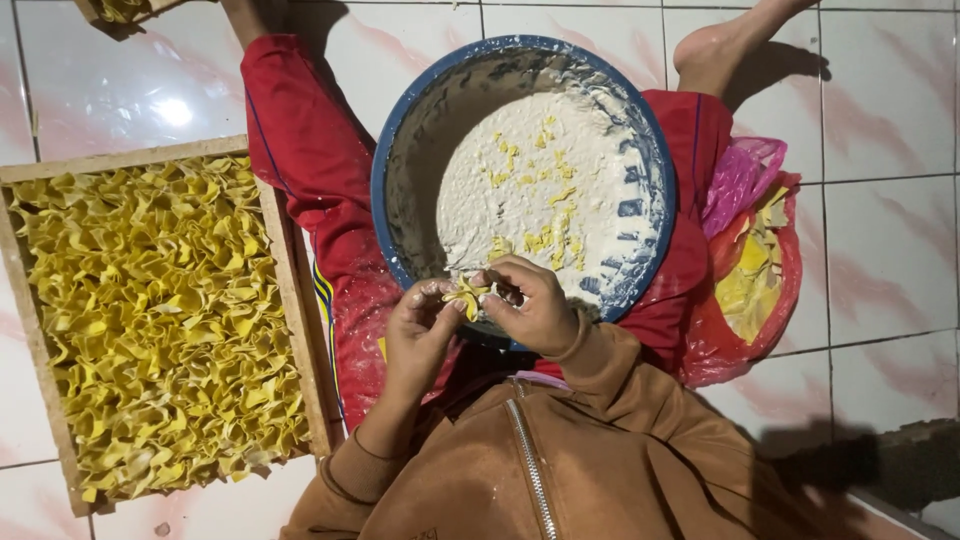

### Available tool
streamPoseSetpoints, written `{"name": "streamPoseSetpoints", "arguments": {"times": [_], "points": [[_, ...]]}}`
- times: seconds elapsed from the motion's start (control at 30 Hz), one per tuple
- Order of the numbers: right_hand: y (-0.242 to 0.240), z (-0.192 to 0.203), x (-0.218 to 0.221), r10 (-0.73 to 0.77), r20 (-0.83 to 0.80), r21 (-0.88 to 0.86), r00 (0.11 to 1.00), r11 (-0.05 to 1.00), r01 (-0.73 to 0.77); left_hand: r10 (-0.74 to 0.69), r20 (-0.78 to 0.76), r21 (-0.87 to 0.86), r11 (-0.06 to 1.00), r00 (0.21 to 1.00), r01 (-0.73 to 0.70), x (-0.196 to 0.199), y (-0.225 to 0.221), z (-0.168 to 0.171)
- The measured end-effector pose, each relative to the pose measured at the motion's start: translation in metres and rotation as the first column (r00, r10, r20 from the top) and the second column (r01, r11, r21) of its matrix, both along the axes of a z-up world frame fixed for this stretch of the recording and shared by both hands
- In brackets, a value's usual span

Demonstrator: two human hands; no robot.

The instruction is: The person sits on the floor and repeatedly scoops white powder from a blue bowl using a fork, then applies it to small yellow dough pieces held in the other hand. The coated pieces are placed into a wooden tray to the left. The person continues this process until the tray is full, then moves the tray aside.

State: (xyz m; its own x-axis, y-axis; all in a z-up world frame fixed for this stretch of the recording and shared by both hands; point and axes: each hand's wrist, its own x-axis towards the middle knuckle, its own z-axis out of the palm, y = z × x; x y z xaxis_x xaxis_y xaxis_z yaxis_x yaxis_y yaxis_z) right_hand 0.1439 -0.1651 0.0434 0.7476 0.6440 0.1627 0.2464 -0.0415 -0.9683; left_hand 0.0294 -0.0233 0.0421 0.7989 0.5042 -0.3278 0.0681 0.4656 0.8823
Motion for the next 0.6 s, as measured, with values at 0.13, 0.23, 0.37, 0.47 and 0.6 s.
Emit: {"name": "streamPoseSetpoints", "arguments": {"times": [0.13,0.23,0.37,0.47,0.6], "points": [[0.006,0.001,-0.002,-0.033,-0.001,-0.032,0.999,0.999,0.033,-0.001,-0.006,0.039,0.999,1.000,0.001,0.001,-0.002,-0.007],[0.007,-0.004,-0.002,-0.060,-0.007,-0.048,0.998,0.997,0.059,0.014,-0.010,0.051,0.999,1.000,-0.013,0.002,-0.001,-0.006],[0.007,-0.005,-0.006,-0.094,-0.113,-0.063,0.989,0.994,0.087,0.031,-0.018,0.047,0.998,0.999,-0.030,0.002,-0.001,-0.005],[0.005,-0.013,-0.006,-0.128,-0.151,-0.108,0.980,0.988,0.113,0.016,-0.017,0.061,0.998,1.000,-0.015,0.004,0.000,-0.005],[0.004,-0.012,-0.010,-0.118,-0.278,-0.099,0.953,0.991,0.094,0.034,-0.022,0.015,0.999,0.999,-0.033,0.004,-0.001,-0.006]]}}
